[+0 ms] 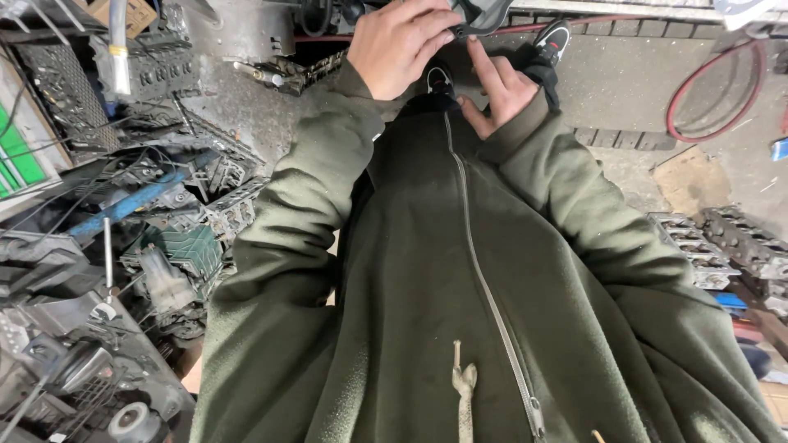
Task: Applying sealant and preparing a gasket for an engine housing component.
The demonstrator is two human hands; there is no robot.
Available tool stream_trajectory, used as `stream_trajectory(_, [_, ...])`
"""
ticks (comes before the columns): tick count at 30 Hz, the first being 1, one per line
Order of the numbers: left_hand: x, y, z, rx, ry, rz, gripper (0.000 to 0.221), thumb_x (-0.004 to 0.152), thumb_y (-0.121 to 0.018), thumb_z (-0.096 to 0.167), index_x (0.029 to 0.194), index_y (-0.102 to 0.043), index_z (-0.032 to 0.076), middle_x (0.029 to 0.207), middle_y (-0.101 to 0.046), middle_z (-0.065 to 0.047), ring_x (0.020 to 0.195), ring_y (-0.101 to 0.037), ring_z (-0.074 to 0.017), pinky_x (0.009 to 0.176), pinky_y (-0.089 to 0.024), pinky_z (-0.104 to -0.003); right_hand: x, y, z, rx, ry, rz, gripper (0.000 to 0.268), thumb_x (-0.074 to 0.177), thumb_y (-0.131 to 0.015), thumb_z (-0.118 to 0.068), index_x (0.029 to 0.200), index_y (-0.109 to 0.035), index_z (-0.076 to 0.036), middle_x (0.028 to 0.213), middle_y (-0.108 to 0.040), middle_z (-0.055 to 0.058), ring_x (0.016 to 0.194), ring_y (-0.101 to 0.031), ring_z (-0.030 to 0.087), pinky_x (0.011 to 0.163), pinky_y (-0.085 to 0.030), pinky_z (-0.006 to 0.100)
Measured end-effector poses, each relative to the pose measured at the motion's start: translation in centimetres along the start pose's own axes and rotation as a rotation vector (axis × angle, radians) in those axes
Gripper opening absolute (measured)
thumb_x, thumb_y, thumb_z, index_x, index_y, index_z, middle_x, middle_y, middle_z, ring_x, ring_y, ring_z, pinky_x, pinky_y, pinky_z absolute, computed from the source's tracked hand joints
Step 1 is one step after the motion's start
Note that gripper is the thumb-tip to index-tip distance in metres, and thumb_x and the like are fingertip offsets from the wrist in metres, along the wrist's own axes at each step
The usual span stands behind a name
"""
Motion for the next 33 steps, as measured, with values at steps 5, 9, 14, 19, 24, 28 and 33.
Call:
stream_trajectory(5, [0.1, 0.2, -0.1, -0.020, 0.020, -0.004, 0.020, 0.101, -0.077, 0.019, 0.120, -0.075, 0.012, 0.117, -0.071, 0.001, 0.100, -0.070, -0.0236, 0.082, -0.058, -0.037, 0.3, 0.6, -0.4, -0.056, -0.013, 0.005, 0.078, 0.092, -0.081, -0.013, 0.160, -0.043, -0.001, 0.102, -0.061, 0.013, 0.076, -0.064, 0.028, 0.070, -0.054, 0.038])
stream_trajectory(9, [-0.1, -0.3, -0.3, -0.031, 0.024, -0.029, 0.019, 0.101, -0.076, 0.018, 0.119, -0.075, 0.012, 0.118, -0.071, -0.001, 0.098, -0.070, -0.0245, 0.080, -0.057, -0.037, 0.2, 0.9, -0.7, -0.035, 0.008, -0.004, 0.067, 0.094, -0.079, -0.011, 0.155, -0.050, -0.007, 0.103, -0.063, 0.012, 0.075, -0.064, 0.026, 0.071, -0.055, 0.037])
stream_trajectory(14, [0.0, 0.0, -0.6, -0.025, 0.009, -0.007, 0.019, 0.103, -0.075, 0.019, 0.120, -0.075, 0.011, 0.121, -0.069, 0.000, 0.100, -0.070, -0.0240, 0.082, -0.058, -0.036, 0.7, 0.9, -0.4, 0.004, 0.035, 0.018, 0.067, 0.095, -0.077, -0.009, 0.156, -0.050, -0.002, 0.101, -0.064, 0.012, 0.072, -0.063, 0.025, 0.070, -0.055, 0.037])
stream_trajectory(19, [0.0, -0.1, -0.6, -0.050, 0.025, -0.029, 0.019, 0.104, -0.075, 0.019, 0.121, -0.074, 0.011, 0.119, -0.068, 0.000, 0.099, -0.070, -0.0236, 0.082, -0.058, -0.036, 0.1, -1.1, 0.1, -0.191, 0.114, 0.011, 0.074, 0.096, -0.077, -0.017, 0.160, -0.044, 0.003, 0.096, -0.063, 0.013, 0.074, -0.064, 0.028, 0.071, -0.053, 0.039])
stream_trajectory(24, [0.2, -0.1, -0.5, -0.046, 0.023, -0.045, 0.020, 0.103, -0.075, 0.019, 0.121, -0.074, 0.011, 0.118, -0.068, 0.000, 0.096, -0.069, -0.0243, 0.080, -0.057, -0.036, -0.6, -3.9, 1.3, -0.397, 0.029, -0.098, 0.088, 0.091, -0.077, -0.034, 0.161, -0.038, 0.000, 0.088, -0.064, 0.012, 0.066, -0.063, 0.026, 0.068, -0.049, 0.040])
stream_trajectory(28, [-0.1, 0.1, -0.8, -0.063, 0.032, -0.046, 0.019, 0.103, -0.075, 0.019, 0.121, -0.074, 0.012, 0.119, -0.069, 0.000, 0.098, -0.070, -0.0247, 0.081, -0.058, -0.037, -0.8, -3.7, 0.7, -0.557, 0.002, -0.134, 0.091, 0.091, -0.076, -0.041, 0.162, -0.035, -0.004, 0.080, -0.061, 0.008, 0.063, -0.062, 0.024, 0.073, -0.049, 0.041])
stream_trajectory(33, [-0.8, 0.1, -1.4, -0.022, 0.039, -0.015, 0.018, 0.102, -0.075, 0.020, 0.119, -0.075, 0.013, 0.118, -0.069, 0.000, 0.098, -0.071, -0.0237, 0.082, -0.059, -0.035, -1.0, -3.0, -0.1, -0.478, 0.029, -0.153, 0.086, 0.093, -0.075, -0.036, 0.161, -0.039, 0.001, 0.094, -0.068, 0.011, 0.064, -0.062, 0.024, 0.074, -0.048, 0.038])
Point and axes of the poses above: each hand's wrist, its own x-axis towards the middle knuckle, its own y-axis out of the back of the hand, z = x × y, the point moved 10 cm from there along x, towards the middle knuckle
